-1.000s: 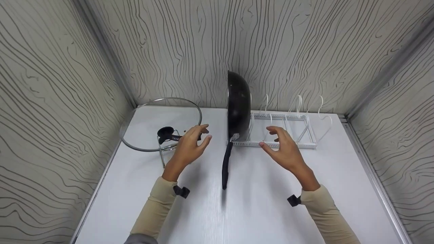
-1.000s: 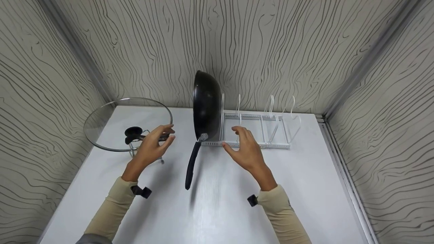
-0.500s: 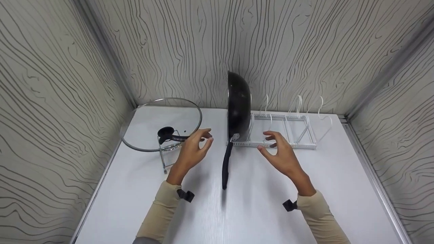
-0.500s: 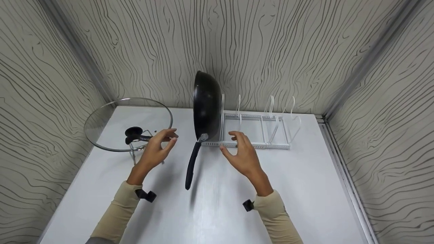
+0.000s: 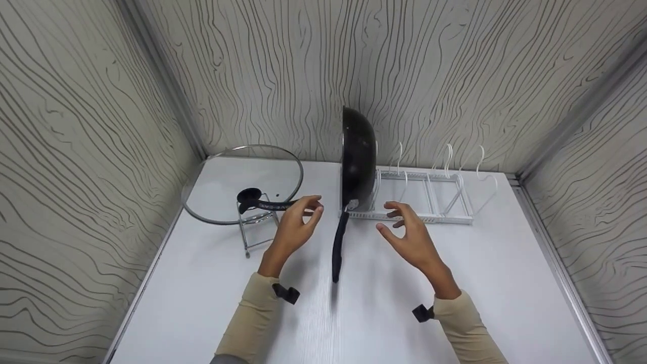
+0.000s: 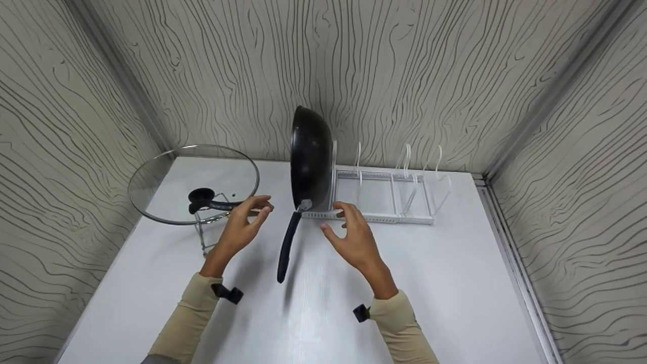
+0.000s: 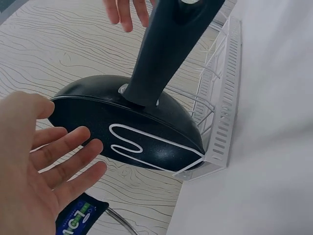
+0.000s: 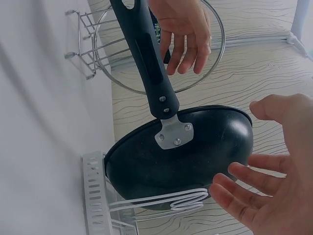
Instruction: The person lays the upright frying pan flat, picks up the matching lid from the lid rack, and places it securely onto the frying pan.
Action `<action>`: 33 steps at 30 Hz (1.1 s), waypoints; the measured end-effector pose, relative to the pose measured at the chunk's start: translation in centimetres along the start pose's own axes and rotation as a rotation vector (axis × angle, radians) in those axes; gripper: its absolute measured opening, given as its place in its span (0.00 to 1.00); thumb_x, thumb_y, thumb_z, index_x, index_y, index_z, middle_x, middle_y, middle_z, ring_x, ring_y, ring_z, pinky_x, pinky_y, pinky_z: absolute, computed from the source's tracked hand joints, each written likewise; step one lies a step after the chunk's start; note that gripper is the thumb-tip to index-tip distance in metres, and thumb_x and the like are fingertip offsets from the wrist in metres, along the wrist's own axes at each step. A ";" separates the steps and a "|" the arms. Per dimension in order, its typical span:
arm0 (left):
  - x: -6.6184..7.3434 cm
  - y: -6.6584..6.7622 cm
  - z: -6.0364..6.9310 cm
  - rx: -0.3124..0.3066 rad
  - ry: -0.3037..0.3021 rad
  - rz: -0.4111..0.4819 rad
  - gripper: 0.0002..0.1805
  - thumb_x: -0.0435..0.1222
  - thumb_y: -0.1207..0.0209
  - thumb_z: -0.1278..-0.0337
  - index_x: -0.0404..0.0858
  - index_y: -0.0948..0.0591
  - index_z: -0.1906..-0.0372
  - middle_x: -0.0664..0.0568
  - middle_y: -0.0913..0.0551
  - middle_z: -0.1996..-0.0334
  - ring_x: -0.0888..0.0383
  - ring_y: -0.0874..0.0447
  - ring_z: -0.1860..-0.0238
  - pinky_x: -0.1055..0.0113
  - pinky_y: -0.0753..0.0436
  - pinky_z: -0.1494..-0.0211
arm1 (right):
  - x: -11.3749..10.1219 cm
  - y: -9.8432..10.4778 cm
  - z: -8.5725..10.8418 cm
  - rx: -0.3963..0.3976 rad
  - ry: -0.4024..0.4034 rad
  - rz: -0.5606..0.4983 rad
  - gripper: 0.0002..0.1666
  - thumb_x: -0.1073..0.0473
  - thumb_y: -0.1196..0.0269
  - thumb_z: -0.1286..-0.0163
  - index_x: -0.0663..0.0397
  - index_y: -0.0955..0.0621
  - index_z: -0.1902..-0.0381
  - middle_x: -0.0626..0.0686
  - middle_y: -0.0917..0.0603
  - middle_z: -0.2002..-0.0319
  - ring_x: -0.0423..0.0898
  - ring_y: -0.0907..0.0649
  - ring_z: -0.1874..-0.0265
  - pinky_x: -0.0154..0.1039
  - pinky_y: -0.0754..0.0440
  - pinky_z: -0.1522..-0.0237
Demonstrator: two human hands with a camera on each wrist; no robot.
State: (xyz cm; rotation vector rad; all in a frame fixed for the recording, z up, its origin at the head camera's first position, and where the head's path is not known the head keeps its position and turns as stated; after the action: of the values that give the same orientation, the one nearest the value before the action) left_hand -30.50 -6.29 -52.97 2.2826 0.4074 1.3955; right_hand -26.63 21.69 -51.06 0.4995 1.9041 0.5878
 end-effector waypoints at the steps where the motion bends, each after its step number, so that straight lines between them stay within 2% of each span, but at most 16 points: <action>1: -0.1 -0.1 0.1 -0.002 0.009 0.006 0.19 0.41 0.42 0.19 0.36 0.20 0.34 0.48 0.12 0.48 0.51 0.11 0.44 0.57 0.11 0.41 | 0.0 -0.2 0.0 0.001 0.002 -0.001 0.32 0.55 0.28 0.27 0.55 0.24 0.29 0.56 0.18 0.34 0.52 0.15 0.41 0.50 0.13 0.45; 9: -0.8 -1.2 0.5 -0.008 0.065 0.064 0.18 0.41 0.42 0.19 0.36 0.19 0.35 0.46 0.11 0.49 0.50 0.10 0.46 0.56 0.11 0.43 | 0.1 -1.4 0.3 -0.004 -0.014 -0.070 0.31 0.56 0.28 0.27 0.56 0.24 0.30 0.56 0.18 0.35 0.55 0.14 0.41 0.53 0.13 0.45; 16: -1.4 -2.0 0.7 -0.021 0.087 0.142 0.17 0.40 0.42 0.19 0.35 0.18 0.38 0.46 0.10 0.52 0.50 0.09 0.50 0.60 0.11 0.48 | 0.1 -2.6 0.8 -0.009 -0.049 -0.115 0.31 0.55 0.28 0.27 0.55 0.24 0.30 0.55 0.18 0.35 0.52 0.15 0.42 0.48 0.13 0.46; 21: -1.5 -2.7 1.0 -0.032 0.098 0.184 0.16 0.40 0.42 0.19 0.35 0.17 0.39 0.45 0.10 0.52 0.49 0.08 0.52 0.63 0.12 0.51 | 0.0 -3.3 1.0 -0.001 -0.067 -0.168 0.31 0.55 0.28 0.27 0.55 0.24 0.31 0.56 0.17 0.37 0.53 0.14 0.43 0.48 0.12 0.47; 29: -1.6 -3.8 1.5 -0.025 0.123 0.233 0.14 0.38 0.41 0.20 0.34 0.17 0.41 0.43 0.10 0.54 0.47 0.08 0.53 0.65 0.12 0.53 | -0.4 -4.8 1.5 -0.044 -0.076 -0.201 0.31 0.55 0.28 0.27 0.54 0.24 0.31 0.54 0.15 0.40 0.53 0.12 0.47 0.42 0.12 0.50; 33: -1.8 -4.5 1.8 -0.039 0.155 0.242 0.14 0.38 0.41 0.20 0.34 0.17 0.41 0.43 0.11 0.53 0.47 0.08 0.53 0.67 0.12 0.53 | -0.6 -5.5 1.8 -0.055 -0.085 -0.208 0.31 0.56 0.28 0.27 0.56 0.24 0.31 0.55 0.15 0.41 0.50 0.12 0.49 0.40 0.13 0.52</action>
State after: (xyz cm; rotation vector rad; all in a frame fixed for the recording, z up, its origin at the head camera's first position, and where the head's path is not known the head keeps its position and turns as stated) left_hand -29.86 -3.60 -57.37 2.2589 0.1516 1.6906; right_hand -25.18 17.32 -54.60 0.2820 1.8268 0.4735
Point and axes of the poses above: each hand's wrist, its own z-axis away from the middle knuckle, its own y-axis out of the back of the hand, x = y × z, the point moved 6 cm from there along -z, towards the middle knuckle
